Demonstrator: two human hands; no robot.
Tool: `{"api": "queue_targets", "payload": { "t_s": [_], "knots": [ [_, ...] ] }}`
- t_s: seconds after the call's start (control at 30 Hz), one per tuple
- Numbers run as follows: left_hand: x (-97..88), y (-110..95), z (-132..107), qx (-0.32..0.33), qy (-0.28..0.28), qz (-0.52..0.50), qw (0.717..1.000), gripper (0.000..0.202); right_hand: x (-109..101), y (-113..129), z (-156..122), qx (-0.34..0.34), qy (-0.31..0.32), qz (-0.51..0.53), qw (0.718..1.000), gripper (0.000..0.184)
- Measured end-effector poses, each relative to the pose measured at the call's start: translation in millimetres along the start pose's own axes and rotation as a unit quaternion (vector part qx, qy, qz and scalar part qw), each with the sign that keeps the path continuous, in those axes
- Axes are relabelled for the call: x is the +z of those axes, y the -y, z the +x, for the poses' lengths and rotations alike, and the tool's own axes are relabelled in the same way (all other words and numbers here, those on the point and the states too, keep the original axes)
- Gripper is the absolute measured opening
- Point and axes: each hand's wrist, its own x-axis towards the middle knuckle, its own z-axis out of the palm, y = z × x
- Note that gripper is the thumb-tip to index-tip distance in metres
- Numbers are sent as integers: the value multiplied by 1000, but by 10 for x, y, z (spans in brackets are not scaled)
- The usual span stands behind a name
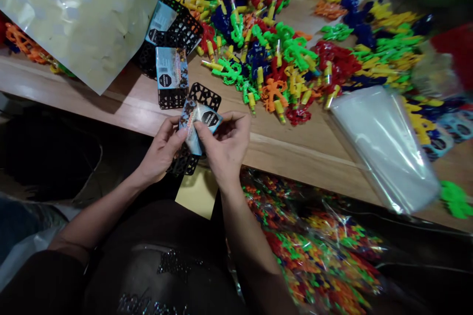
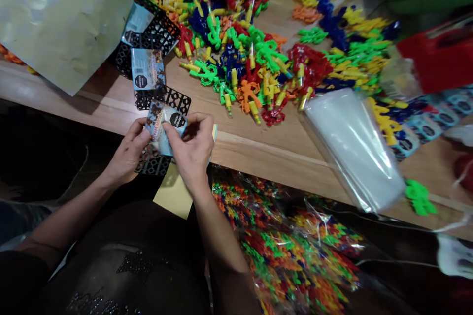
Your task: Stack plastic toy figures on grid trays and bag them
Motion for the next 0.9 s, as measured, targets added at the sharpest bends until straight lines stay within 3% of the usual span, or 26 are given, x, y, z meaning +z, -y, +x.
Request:
{"api": "queue_targets", "payload": {
  "t_s": [0.13, 0.27, 0.33, 0.4, 0.57, 0.67, 0.9],
  "knots": [
    [-61, -22, -9, -29, -6, -20, 999, 37, -51, -55, 17, -18, 16, -53, 998, 46],
    [-120, -51, -55, -36, 16, 8, 999, 37, -79, -97, 71, -24, 14, -35, 999, 66],
    [-148, -70, -71, -35, 34, 20, 999, 36, -73, -80, 83, -14, 25, -10, 1000, 59],
    [-168, -93, -70, -16, 40, 45, 998, 34, -57, -40, 73, -3, 33, 5, 999, 46],
    [-122, -176, 18, 65, 5, 169, 983, 56, -12, 43, -19, 9, 17, 4, 1000, 54],
    [-54, -210, 101, 22, 6, 120, 992, 57, -7, 41, -73, 8, 18, 13, 1000, 51],
    [-22, -181, 262, -89, 75, 27, 993, 64, -20, 35, -138, 22, 76, 55, 995, 47]
  ]
}}
